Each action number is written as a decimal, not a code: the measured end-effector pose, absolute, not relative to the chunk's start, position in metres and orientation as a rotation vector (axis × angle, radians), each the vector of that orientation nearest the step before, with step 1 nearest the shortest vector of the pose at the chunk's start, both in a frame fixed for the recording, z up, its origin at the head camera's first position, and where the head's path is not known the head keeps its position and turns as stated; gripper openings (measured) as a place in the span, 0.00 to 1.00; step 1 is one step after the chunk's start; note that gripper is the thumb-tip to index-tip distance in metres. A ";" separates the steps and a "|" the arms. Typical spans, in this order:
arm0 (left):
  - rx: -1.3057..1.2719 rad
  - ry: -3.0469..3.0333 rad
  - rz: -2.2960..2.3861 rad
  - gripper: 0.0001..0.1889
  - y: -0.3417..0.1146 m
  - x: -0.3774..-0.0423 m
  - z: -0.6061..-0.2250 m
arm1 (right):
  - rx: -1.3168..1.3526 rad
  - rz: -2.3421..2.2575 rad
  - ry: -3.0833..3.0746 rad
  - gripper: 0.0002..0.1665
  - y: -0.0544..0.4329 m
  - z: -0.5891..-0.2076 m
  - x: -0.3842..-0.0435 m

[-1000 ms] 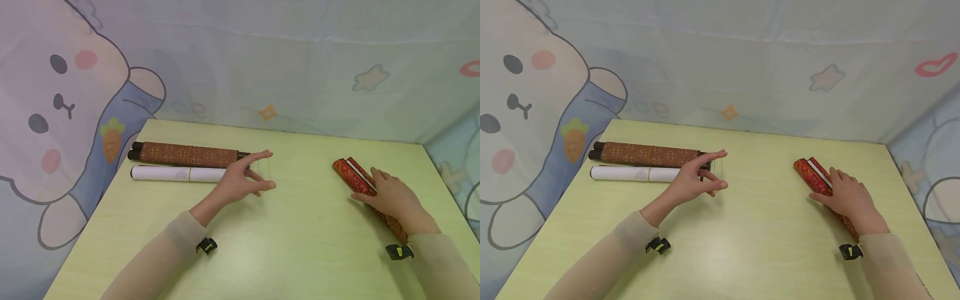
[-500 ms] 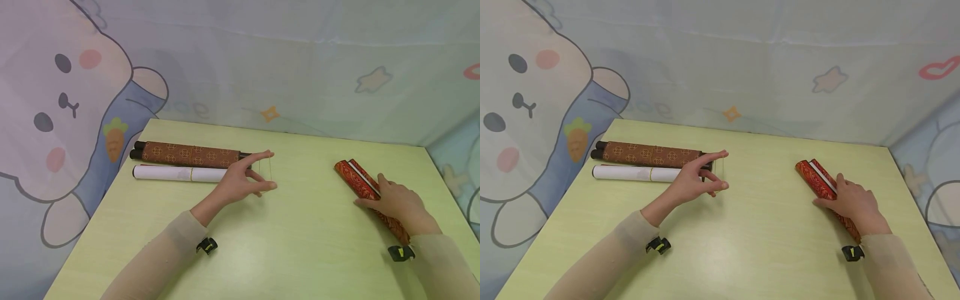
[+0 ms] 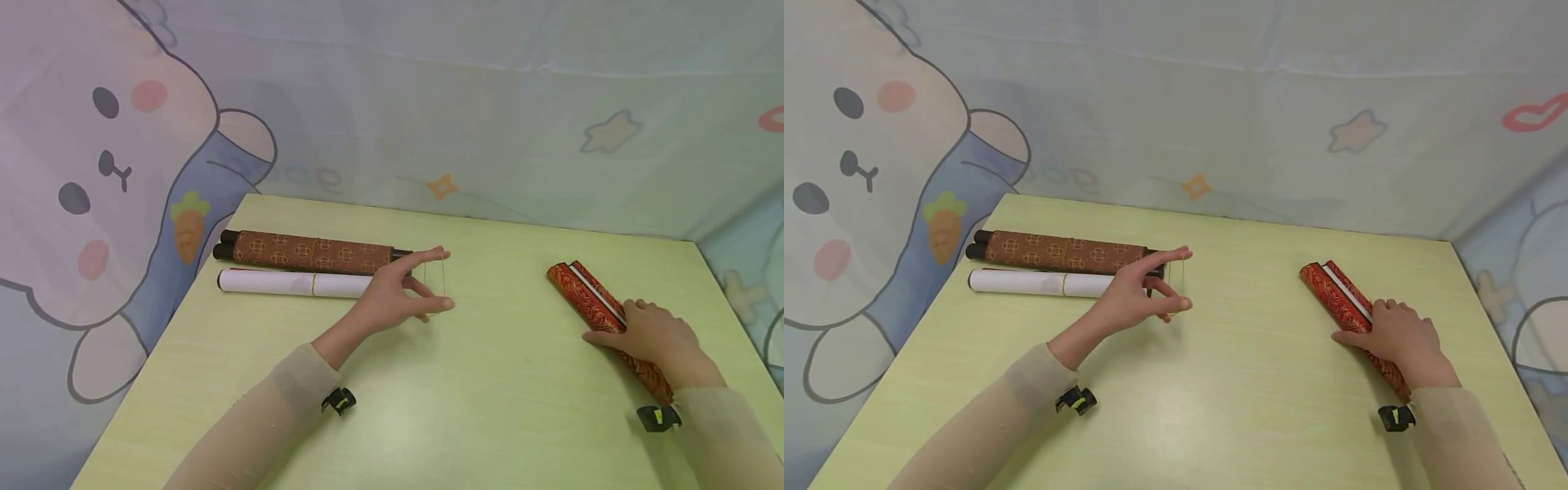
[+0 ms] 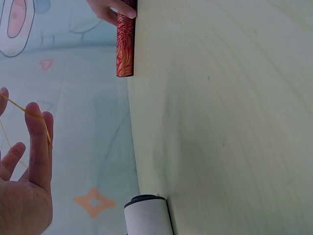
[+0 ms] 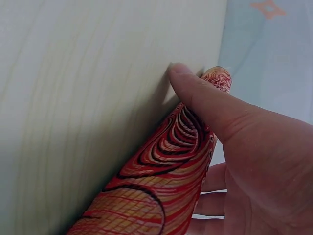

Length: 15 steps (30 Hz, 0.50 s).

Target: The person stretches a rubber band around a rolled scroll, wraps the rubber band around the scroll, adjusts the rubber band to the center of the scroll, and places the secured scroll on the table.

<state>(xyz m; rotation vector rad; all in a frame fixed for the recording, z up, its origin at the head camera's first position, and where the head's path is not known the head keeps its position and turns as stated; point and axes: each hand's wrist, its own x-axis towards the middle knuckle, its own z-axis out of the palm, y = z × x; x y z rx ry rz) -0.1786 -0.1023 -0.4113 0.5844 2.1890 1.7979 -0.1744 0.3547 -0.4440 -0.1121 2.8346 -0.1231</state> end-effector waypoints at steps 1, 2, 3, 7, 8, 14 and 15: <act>0.585 2.189 1.795 0.38 -0.102 -0.179 -0.412 | -0.109 -0.127 2.831 0.68 0.355 -0.445 -0.174; 0.586 2.190 1.793 0.38 -0.102 -0.179 -0.412 | -0.108 -0.131 2.827 0.67 0.356 -0.445 -0.173; 0.586 2.190 1.791 0.38 -0.101 -0.179 -0.412 | -0.106 -0.134 2.823 0.67 0.356 -0.446 -0.173; 0.594 2.196 1.788 0.38 -0.101 -0.180 -0.412 | -0.101 -0.142 2.818 0.69 0.358 -0.447 -0.174; 0.595 2.195 1.790 0.38 -0.100 -0.180 -0.412 | -0.101 -0.144 2.819 0.69 0.358 -0.447 -0.174; 0.589 2.181 1.795 0.37 -0.099 -0.180 -0.413 | -0.109 -0.167 2.814 0.67 0.361 -0.446 -0.177; 0.589 2.180 1.796 0.37 -0.099 -0.180 -0.413 | -0.109 -0.170 2.812 0.67 0.361 -0.445 -0.177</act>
